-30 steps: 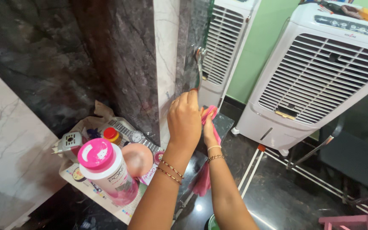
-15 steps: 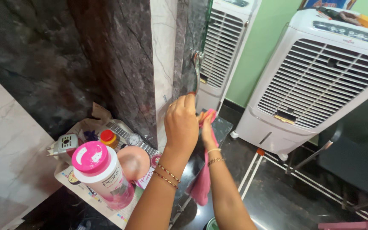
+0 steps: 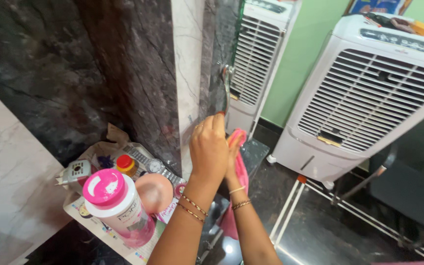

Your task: The person dips a pink cloth into a green bowl of water and wrings it out. They then wipe a vertical marble-like wall and a glass panel with the cloth. The person repeatedly dips the cloth back into the bowl to wet it before continuing to wipe the wall and glass surfaces.

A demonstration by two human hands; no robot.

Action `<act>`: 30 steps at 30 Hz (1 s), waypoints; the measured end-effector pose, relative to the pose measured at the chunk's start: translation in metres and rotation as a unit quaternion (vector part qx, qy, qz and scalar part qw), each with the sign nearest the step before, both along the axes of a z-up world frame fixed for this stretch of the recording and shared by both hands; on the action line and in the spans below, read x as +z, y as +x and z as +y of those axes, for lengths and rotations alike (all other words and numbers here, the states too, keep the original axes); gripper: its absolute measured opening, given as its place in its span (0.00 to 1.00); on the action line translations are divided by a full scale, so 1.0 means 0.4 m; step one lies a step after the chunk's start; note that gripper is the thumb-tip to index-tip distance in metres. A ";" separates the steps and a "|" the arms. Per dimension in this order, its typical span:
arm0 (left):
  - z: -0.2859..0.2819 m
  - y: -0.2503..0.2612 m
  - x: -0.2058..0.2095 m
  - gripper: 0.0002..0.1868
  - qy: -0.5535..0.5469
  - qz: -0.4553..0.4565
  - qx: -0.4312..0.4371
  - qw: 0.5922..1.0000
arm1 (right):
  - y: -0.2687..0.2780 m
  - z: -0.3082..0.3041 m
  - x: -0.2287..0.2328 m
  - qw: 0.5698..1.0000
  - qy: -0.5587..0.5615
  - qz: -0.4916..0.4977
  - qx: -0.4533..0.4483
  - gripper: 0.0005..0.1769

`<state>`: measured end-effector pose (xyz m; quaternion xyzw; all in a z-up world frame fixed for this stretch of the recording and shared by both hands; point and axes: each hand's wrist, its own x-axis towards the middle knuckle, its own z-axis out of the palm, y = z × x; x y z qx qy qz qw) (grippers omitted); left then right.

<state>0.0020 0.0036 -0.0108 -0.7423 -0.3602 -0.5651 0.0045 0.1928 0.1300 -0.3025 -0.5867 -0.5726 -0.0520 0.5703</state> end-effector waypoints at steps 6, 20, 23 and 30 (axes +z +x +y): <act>-0.010 -0.011 0.014 0.20 -0.017 -0.008 -0.029 0.999 | 0.168 0.101 -0.027 0.941 -0.004 0.327 0.085 0.42; -0.008 -0.017 0.015 0.21 -0.020 0.025 -0.013 0.999 | 0.092 -0.008 -0.108 0.850 -0.138 0.491 0.131 0.47; -0.002 -0.003 0.003 0.11 -0.006 0.007 0.011 1.000 | 0.026 -0.044 -0.144 0.852 -0.045 0.472 0.221 0.48; -0.003 -0.007 0.004 0.11 0.000 0.001 0.012 1.000 | -0.088 -0.164 -0.216 0.878 -0.144 0.394 0.231 0.40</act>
